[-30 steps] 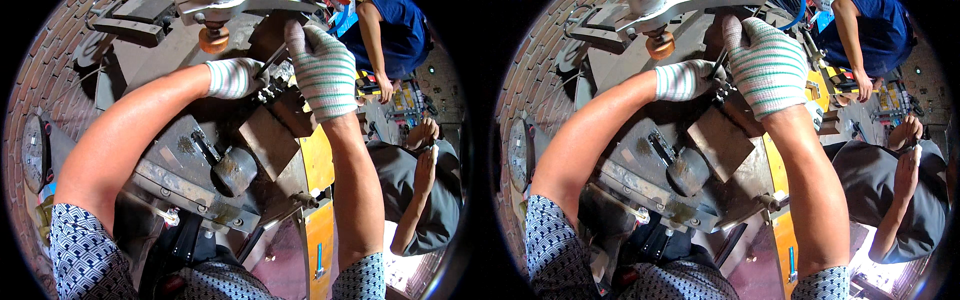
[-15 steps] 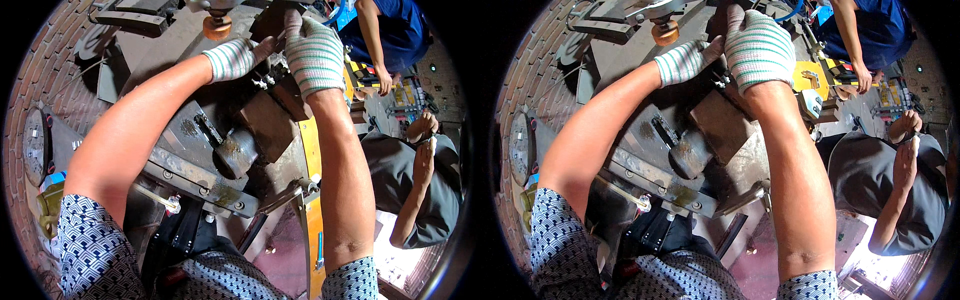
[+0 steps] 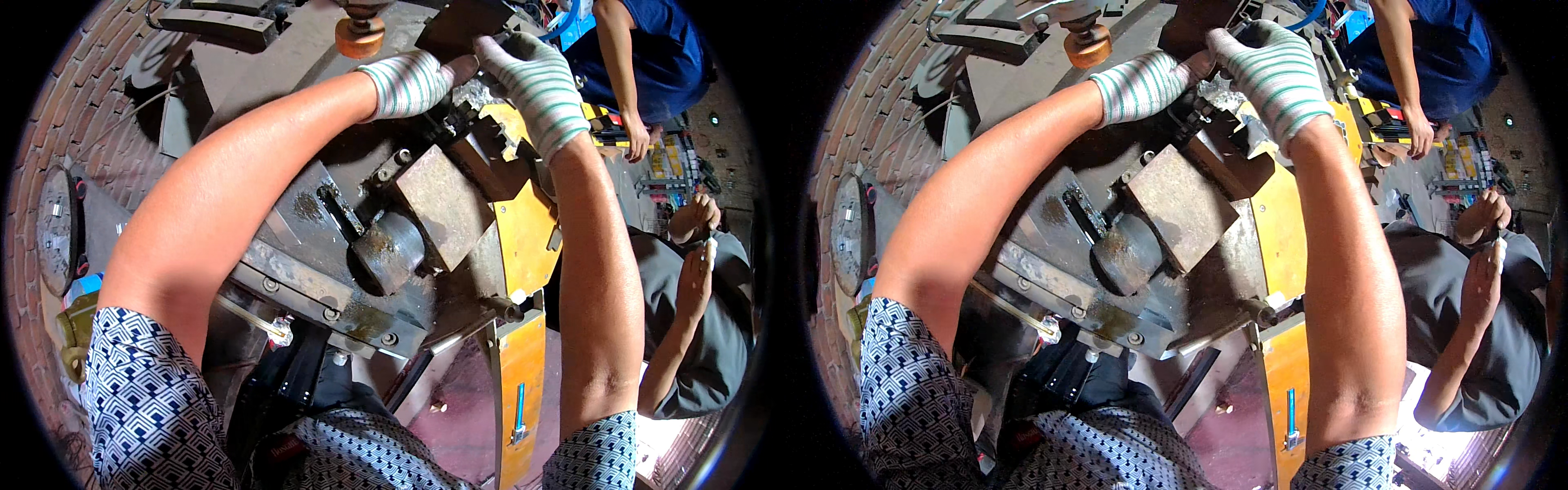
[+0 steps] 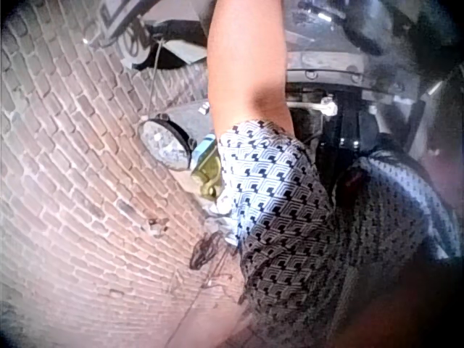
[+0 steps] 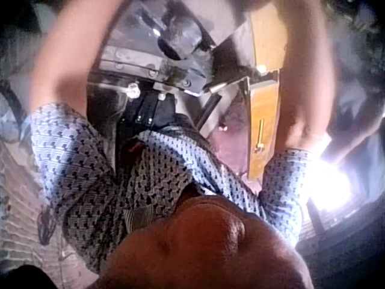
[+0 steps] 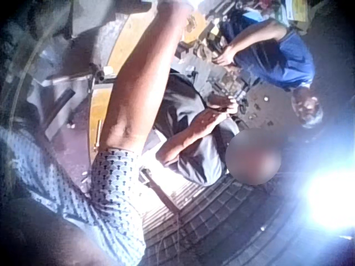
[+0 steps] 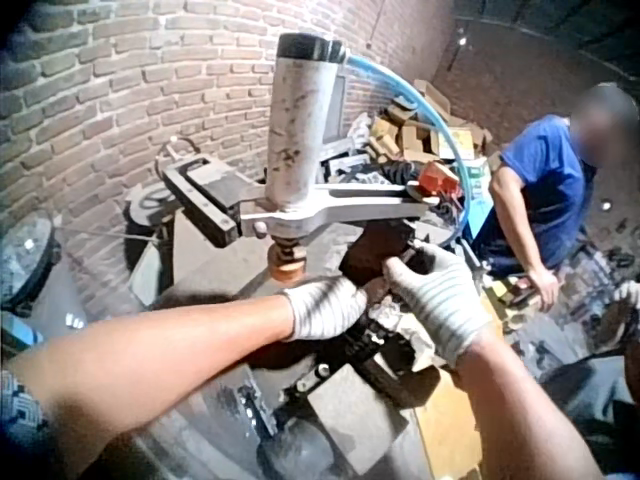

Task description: The person assembles small metal components on a yellow workbench, using a hammer to secure parts and a caliper to measure dimensions. They handle various metal pieces, including a long rod and a small box, while another person works nearby. The person also moves a large oil container across the workshop floor.

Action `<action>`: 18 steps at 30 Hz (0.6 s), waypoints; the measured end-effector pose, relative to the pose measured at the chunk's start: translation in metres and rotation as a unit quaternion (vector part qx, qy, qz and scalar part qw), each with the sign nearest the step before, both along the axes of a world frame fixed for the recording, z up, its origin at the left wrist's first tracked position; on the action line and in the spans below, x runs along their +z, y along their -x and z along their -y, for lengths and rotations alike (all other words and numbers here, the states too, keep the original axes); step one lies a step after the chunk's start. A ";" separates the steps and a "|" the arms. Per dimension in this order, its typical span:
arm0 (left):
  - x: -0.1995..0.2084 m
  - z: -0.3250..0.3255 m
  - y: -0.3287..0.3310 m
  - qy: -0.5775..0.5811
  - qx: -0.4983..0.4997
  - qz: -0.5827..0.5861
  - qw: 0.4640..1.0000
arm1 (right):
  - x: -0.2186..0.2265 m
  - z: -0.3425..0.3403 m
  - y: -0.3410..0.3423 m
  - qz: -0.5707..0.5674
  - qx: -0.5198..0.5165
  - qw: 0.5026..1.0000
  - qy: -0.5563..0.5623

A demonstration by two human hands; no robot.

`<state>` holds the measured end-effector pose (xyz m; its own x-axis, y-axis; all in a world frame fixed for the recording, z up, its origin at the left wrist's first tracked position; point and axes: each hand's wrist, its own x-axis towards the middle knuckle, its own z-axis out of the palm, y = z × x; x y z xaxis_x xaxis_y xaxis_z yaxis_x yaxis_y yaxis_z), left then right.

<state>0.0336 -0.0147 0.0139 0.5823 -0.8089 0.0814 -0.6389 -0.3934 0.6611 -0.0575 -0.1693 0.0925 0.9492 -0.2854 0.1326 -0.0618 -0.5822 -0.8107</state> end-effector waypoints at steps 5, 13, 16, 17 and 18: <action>0.002 -0.016 0.005 0.063 -0.055 -0.057 0.995 | 0.010 0.000 0.007 -0.041 0.022 0.994 -0.097; 0.001 -0.023 -0.001 0.081 -0.029 -0.100 0.991 | 0.018 -0.022 0.016 -0.005 -0.004 0.999 0.033; 0.003 -0.038 0.001 0.086 -0.065 -0.004 0.994 | 0.015 -0.032 0.020 0.024 0.007 0.999 0.032; 0.003 -0.040 0.003 0.088 -0.076 0.017 0.993 | 0.013 -0.032 0.020 0.015 0.002 0.999 0.040; 0.013 -0.038 0.009 0.078 -0.054 -0.054 0.994 | 0.011 -0.033 0.021 0.033 -0.001 0.997 0.065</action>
